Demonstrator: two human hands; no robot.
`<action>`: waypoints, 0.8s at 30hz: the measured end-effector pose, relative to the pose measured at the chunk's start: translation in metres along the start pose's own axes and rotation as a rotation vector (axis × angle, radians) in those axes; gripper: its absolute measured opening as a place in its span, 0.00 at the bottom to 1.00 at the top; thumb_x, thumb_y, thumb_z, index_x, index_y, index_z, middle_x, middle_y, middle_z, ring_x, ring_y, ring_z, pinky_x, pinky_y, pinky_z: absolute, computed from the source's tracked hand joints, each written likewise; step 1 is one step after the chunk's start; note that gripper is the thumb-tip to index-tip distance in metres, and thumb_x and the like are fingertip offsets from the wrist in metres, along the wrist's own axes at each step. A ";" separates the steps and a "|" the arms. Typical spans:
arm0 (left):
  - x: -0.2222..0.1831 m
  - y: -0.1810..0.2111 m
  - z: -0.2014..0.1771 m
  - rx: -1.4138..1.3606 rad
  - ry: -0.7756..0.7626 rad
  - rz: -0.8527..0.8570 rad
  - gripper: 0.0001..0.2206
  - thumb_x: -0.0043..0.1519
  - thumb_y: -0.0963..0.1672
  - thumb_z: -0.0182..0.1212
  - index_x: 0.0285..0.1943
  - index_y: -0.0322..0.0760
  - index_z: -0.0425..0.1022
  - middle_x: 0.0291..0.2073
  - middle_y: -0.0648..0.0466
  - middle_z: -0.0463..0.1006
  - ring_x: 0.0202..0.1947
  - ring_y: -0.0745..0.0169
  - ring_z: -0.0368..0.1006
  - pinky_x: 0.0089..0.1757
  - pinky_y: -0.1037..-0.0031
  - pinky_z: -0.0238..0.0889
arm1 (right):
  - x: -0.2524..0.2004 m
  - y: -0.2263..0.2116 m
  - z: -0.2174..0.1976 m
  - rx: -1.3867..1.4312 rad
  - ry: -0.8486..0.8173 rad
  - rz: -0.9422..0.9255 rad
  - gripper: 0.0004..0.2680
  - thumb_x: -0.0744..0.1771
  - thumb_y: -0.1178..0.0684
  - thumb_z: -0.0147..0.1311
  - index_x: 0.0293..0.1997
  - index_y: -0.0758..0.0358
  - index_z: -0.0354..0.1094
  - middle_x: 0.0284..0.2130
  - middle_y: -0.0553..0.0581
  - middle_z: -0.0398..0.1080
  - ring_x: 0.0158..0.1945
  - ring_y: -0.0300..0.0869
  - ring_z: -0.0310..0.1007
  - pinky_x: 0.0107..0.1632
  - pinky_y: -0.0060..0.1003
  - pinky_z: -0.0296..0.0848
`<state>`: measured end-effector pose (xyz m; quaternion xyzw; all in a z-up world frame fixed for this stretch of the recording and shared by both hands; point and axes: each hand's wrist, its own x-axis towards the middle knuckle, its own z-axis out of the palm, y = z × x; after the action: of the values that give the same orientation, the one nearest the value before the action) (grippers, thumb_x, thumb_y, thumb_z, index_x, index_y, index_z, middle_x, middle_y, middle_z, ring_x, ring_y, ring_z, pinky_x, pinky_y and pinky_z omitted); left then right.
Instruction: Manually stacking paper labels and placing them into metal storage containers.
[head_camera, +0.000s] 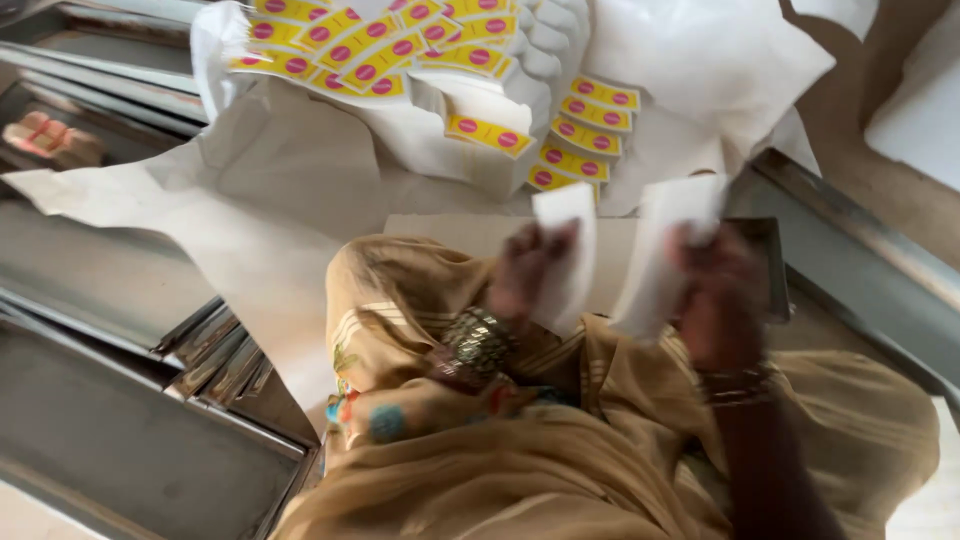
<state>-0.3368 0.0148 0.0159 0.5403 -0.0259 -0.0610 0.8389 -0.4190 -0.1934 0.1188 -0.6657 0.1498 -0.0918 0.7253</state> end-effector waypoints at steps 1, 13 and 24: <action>-0.003 0.001 0.010 0.000 -0.016 -0.017 0.10 0.70 0.44 0.59 0.53 0.29 0.76 0.38 0.56 0.79 0.34 0.71 0.71 0.37 0.76 0.68 | -0.004 -0.001 0.016 -0.001 0.022 0.007 0.07 0.71 0.49 0.54 0.47 0.60 0.66 0.38 0.52 0.69 0.39 0.41 0.66 0.42 0.38 0.67; 0.013 0.014 0.048 0.041 -0.111 -0.425 0.24 0.69 0.55 0.47 0.56 0.30 0.72 0.42 0.51 0.79 0.38 0.66 0.74 0.39 0.73 0.70 | 0.022 0.056 0.065 0.293 0.167 0.063 0.10 0.68 0.52 0.63 0.45 0.68 0.68 0.37 0.51 0.73 0.39 0.33 0.69 0.45 0.30 0.71; 0.041 0.025 0.013 0.363 -0.564 -0.453 0.26 0.70 0.57 0.47 0.49 0.28 0.72 0.36 0.43 0.77 0.34 0.57 0.74 0.38 0.66 0.71 | 0.008 0.008 0.024 -0.436 -0.175 -0.503 0.28 0.71 0.52 0.52 0.81 0.60 0.41 0.80 0.65 0.42 0.82 0.52 0.39 0.78 0.48 0.44</action>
<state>-0.2958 0.0081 0.0431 0.6336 -0.1455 -0.3845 0.6554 -0.4042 -0.1723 0.1114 -0.8266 -0.0659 -0.1760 0.5305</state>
